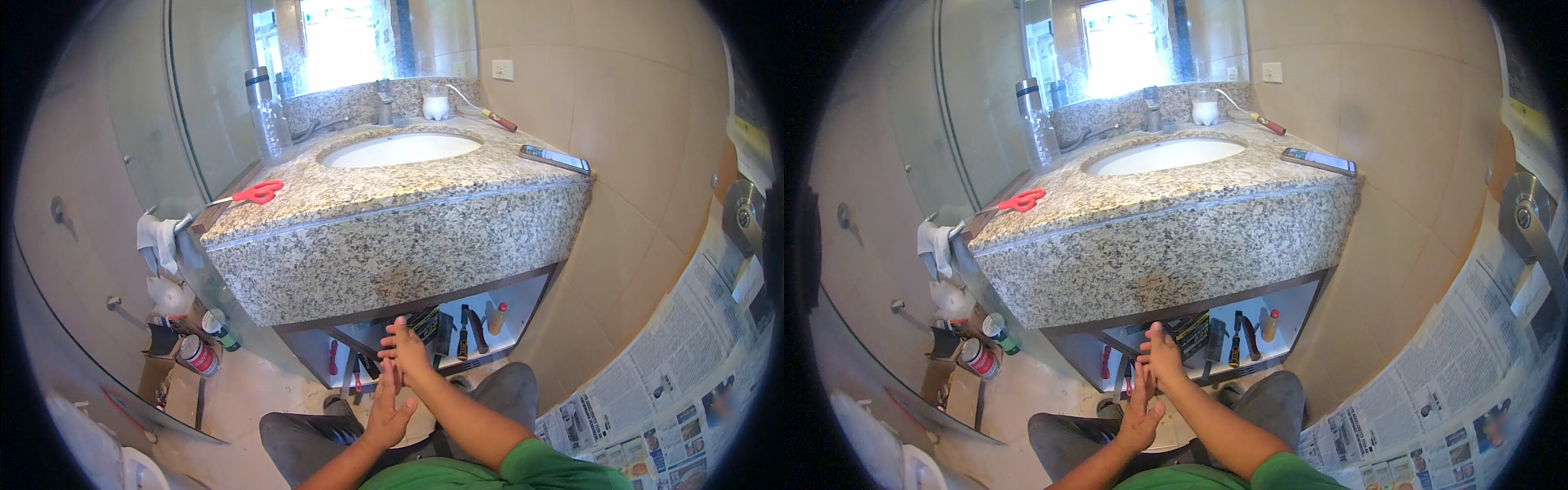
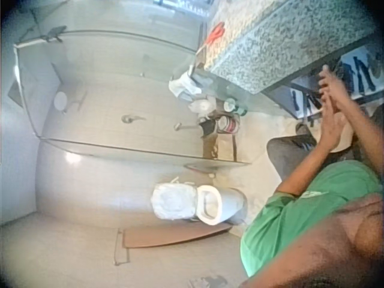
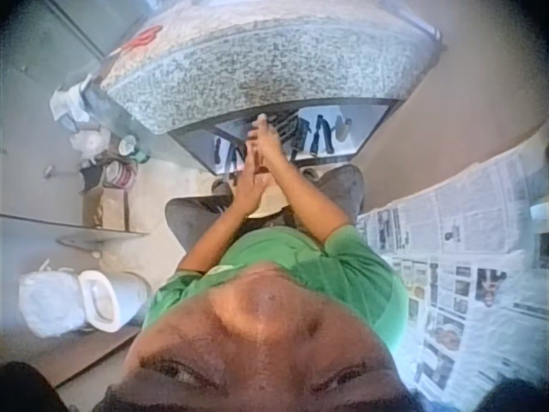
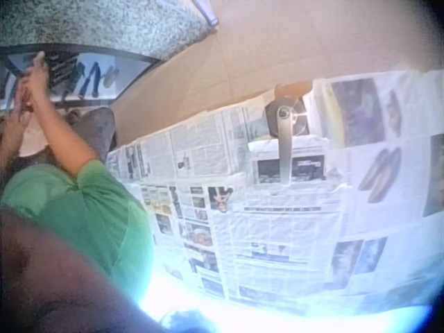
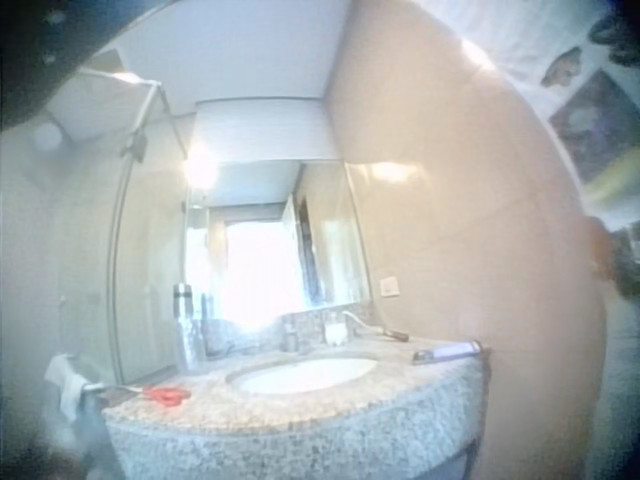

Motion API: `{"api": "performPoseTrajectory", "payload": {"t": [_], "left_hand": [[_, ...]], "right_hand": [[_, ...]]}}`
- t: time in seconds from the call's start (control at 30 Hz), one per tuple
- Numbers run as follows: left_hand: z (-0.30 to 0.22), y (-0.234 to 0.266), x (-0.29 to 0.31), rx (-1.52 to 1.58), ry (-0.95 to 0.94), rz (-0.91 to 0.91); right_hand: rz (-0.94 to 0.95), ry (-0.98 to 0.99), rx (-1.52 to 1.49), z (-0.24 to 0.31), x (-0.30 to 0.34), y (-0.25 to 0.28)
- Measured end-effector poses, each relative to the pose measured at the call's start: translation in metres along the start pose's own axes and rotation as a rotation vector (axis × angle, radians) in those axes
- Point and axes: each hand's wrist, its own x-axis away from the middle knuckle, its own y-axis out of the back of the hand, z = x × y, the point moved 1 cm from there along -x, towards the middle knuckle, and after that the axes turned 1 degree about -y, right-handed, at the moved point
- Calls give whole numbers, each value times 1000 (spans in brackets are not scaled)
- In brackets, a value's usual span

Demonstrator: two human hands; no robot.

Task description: The person sits on the floor and uses a yellow spray bottle to apply liquid to the interior surfaces of an open vanity cabinet. They wipe the sprayed areas with their hand and then place the bottle inside the cabinet.

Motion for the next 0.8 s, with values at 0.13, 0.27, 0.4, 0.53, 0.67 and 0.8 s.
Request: {"api": "performPoseTrajectory", "payload": {"t": [0.13,0.27,0.4,0.53,0.67,0.8], "left_hand": [[-34,-5,-7,257,42,0],[-12,-6,-12,477,97,-84],[-2,-7,-19,853,204,-164],[-10,2,-24,1190,278,-151],[-9,1,-26,1202,312,-102],[3,-8,-20,1007,288,-80]], "right_hand": [[-110,142,152,11,1,2],[-37,884,658,21,25,-4],[42,1063,925,17,47,-9],[182,976,854,9,69,-17],[107,887,670,-1,52,-13],[66,731,626,-4,37,-6]]}}
